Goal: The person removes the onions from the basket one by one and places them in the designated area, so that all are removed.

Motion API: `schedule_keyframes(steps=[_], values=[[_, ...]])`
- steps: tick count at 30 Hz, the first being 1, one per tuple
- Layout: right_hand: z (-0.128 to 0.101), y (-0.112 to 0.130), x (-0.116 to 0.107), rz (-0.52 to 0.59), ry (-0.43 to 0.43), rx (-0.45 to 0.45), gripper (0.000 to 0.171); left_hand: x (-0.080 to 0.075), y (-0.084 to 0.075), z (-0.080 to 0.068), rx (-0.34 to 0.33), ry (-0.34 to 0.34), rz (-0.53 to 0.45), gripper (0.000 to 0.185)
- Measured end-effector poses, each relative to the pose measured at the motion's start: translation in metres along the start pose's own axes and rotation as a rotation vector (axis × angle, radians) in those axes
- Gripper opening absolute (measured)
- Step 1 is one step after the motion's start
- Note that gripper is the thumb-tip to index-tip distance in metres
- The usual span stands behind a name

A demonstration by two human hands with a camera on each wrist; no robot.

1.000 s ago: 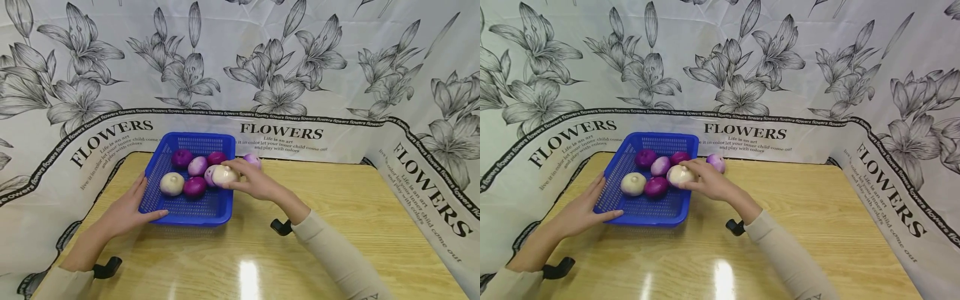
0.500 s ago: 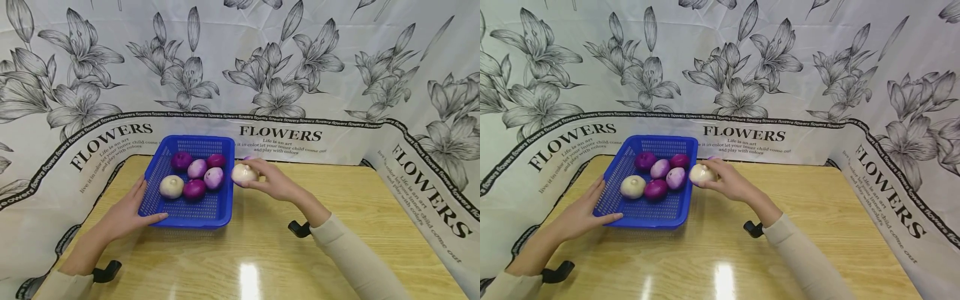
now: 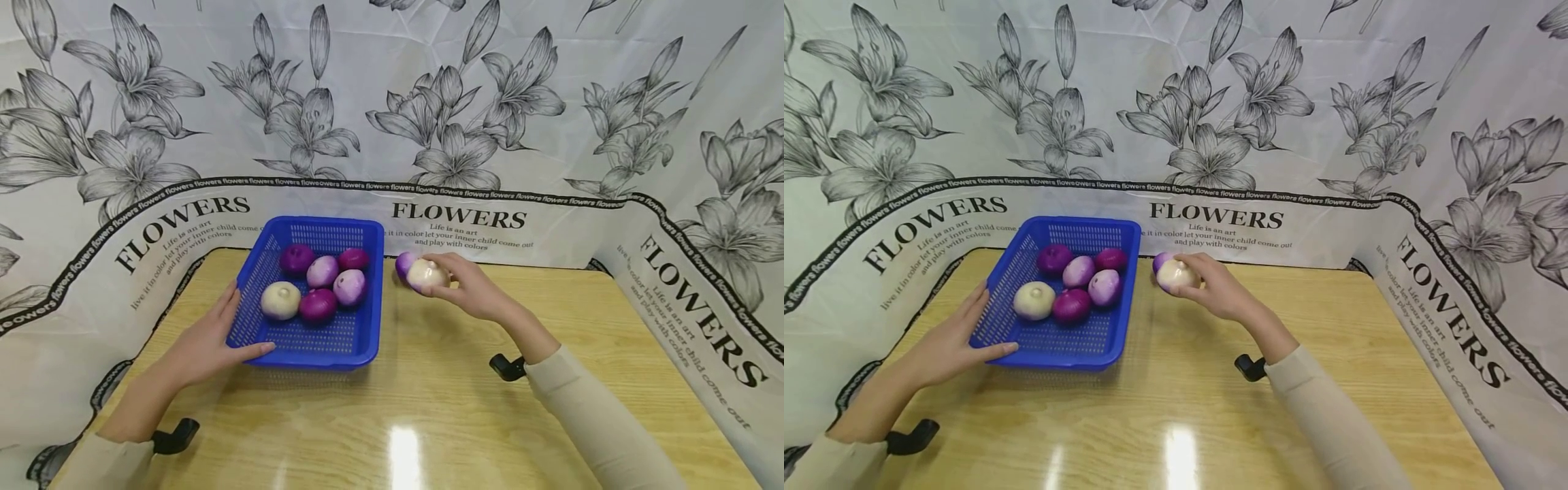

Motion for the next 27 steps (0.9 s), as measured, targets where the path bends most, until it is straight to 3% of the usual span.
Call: schedule_keyframes(steps=[27], values=[[0.003,-0.084,-0.001,-0.086,-0.064,0.168,0.062,0.000,0.003,0.000,-0.003,-0.013,-0.009,0.124]])
Point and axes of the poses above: each hand's wrist, its own z-axis towards the middle knuckle, its own x-axis out of the palm, y = z × x, the point moved 8 cm from there along z, towards the middle knuckle, and after that the axes turned 4 degrees about -x, right-handed, at the moved point
